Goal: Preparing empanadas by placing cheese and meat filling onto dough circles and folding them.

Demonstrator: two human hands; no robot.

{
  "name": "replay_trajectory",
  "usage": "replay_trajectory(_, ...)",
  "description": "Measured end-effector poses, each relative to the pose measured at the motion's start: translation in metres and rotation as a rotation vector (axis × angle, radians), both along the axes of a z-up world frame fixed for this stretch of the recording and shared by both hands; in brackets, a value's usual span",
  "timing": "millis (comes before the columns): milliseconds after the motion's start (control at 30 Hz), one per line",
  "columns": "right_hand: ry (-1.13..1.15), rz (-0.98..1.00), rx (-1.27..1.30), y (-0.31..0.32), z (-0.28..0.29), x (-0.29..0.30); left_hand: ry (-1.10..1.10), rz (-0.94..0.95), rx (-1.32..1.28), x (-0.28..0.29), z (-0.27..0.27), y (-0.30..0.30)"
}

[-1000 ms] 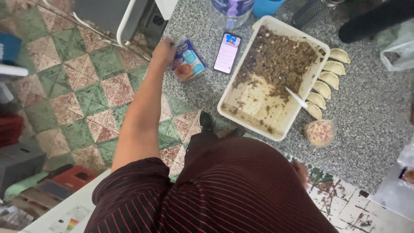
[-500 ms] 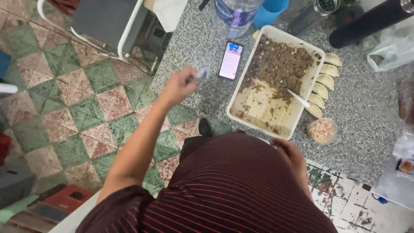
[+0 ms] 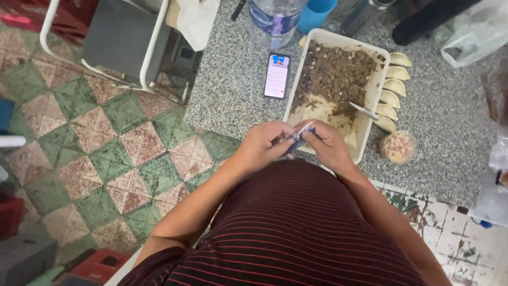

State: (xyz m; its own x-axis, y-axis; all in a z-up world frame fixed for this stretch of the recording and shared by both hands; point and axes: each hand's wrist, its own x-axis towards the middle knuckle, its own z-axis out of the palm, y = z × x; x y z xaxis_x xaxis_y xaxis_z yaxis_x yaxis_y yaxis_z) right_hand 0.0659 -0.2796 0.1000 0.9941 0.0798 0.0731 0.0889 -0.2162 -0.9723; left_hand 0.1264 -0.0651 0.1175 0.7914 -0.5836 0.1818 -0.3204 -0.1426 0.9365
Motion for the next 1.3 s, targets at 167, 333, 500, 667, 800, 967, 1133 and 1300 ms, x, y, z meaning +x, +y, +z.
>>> replay_trajectory(167, -0.097, -0.018, 0.001, 0.004, 0.005, -0.002, 0.26, -0.372, -0.297, 0.025, -0.011, 0.015)
replay_trajectory(333, -0.291, -0.124, -0.048, -0.002, -0.01, 0.005, 0.149, -0.551, -0.278, 0.031, -0.005, 0.002)
replay_trajectory(500, -0.397, -0.162, -0.014, 0.001, -0.007, 0.01, 0.007, -0.305, -0.235, 0.025, -0.014, -0.02)
replay_trajectory(667, -0.421, -0.208, 0.004, 0.002, 0.022, 0.003, -0.114, -0.302, -0.223, 0.024, -0.011, -0.035)
replay_trajectory(800, -0.434, -0.257, 0.054, -0.008, 0.027, -0.003, -0.148, -0.415, -0.224, 0.03, 0.01, -0.042)
replay_trajectory(967, -0.452, -0.296, -0.012, -0.021, 0.026, -0.018, -0.07, -0.43, -0.202, 0.021, 0.003, -0.058)
replay_trajectory(1133, -0.428, -0.335, -0.05, -0.037, 0.03, -0.036, 0.28, -0.425, -0.239, -0.002, -0.017, -0.087)
replay_trajectory(1300, -0.471, -0.46, -0.11, -0.062, 0.031, -0.052, 0.348, -0.472, -0.365, -0.015, -0.021, -0.123)
